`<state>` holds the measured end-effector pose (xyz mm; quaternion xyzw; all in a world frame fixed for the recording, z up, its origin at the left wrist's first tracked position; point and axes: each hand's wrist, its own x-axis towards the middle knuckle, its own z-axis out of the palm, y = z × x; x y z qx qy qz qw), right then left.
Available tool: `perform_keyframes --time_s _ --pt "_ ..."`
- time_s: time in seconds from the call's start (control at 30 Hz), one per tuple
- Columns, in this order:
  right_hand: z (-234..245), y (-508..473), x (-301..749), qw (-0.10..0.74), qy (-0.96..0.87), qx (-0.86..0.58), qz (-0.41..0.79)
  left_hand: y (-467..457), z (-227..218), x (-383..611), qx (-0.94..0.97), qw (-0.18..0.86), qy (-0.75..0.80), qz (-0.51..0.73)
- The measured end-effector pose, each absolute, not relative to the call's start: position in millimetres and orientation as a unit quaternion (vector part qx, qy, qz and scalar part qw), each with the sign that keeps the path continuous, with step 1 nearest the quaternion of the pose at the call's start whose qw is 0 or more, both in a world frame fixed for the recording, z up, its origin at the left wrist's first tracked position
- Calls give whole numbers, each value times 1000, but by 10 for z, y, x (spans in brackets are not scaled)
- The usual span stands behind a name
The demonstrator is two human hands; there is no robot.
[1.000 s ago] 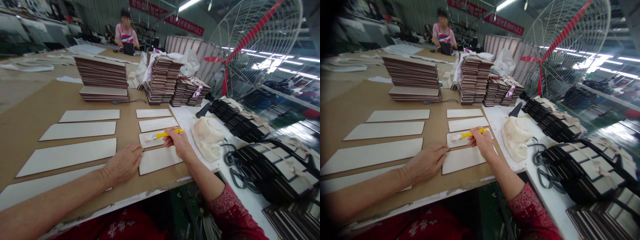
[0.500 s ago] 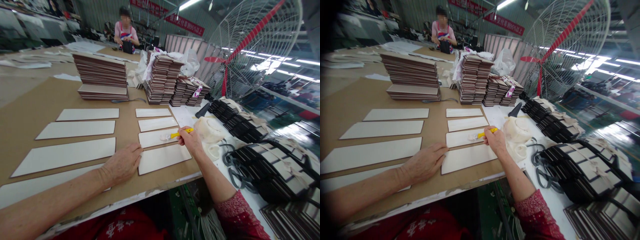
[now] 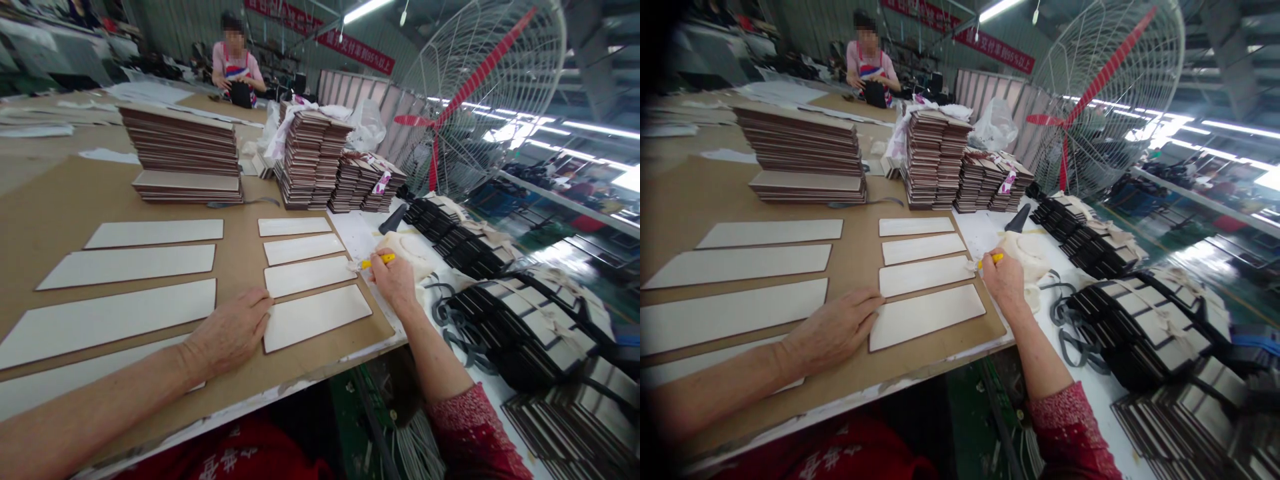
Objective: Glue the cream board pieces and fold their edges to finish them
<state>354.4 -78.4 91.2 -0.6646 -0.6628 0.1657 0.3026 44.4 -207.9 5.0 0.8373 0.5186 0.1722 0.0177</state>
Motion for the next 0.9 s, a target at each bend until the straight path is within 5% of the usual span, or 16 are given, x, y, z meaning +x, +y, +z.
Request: perform_keyframes --time_s 0.2,0.37,0.9 --pt "985 -964 3543 414 -612 -622 258 -2124 228 456 832 36 526 172" --pt "984 -1247 3453 493 -515 -530 458 -2584 391 585 865 20 489 114" --pt "616 -1736 2819 372 -522 -484 595 -3013 238 783 871 -40 481 90"
